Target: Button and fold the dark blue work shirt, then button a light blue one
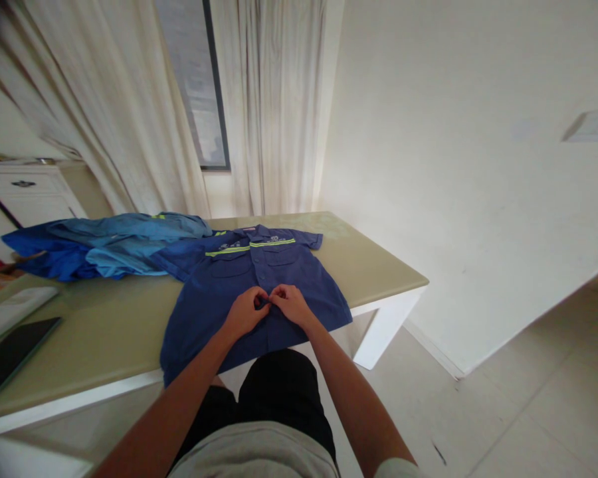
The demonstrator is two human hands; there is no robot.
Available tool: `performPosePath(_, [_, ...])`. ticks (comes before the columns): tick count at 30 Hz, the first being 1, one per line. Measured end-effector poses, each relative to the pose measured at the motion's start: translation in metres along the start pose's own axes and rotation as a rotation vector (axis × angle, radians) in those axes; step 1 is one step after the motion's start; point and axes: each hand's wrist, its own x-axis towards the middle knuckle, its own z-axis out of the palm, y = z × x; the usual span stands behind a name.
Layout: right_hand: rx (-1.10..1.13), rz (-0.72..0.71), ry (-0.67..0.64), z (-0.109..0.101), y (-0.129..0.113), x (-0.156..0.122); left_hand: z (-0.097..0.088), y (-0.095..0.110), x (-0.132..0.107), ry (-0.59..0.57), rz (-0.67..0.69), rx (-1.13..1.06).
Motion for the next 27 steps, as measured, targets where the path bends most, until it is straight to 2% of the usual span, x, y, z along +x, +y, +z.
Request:
performPosePath(5, [-0.004,0.022,0.010,0.000,0.000,0.002,-0.001,0.003,-0.003,-0.016,0.073,0.098])
performPosePath(13, [-0.022,0.069,0.027,0.002,0.002,0.005,-0.002,0.011,-0.006,-0.021,0.018,0.187])
performPosePath(21, [0.068,0.181,-0.040,0.000,-0.002,0.011,0.000,0.010,-0.006,-0.029,0.010,0.229])
performPosePath(27, [-0.100,0.052,0.078,0.003,0.001,0.008,0.002,0.009,-0.007,-0.014,0.067,0.260])
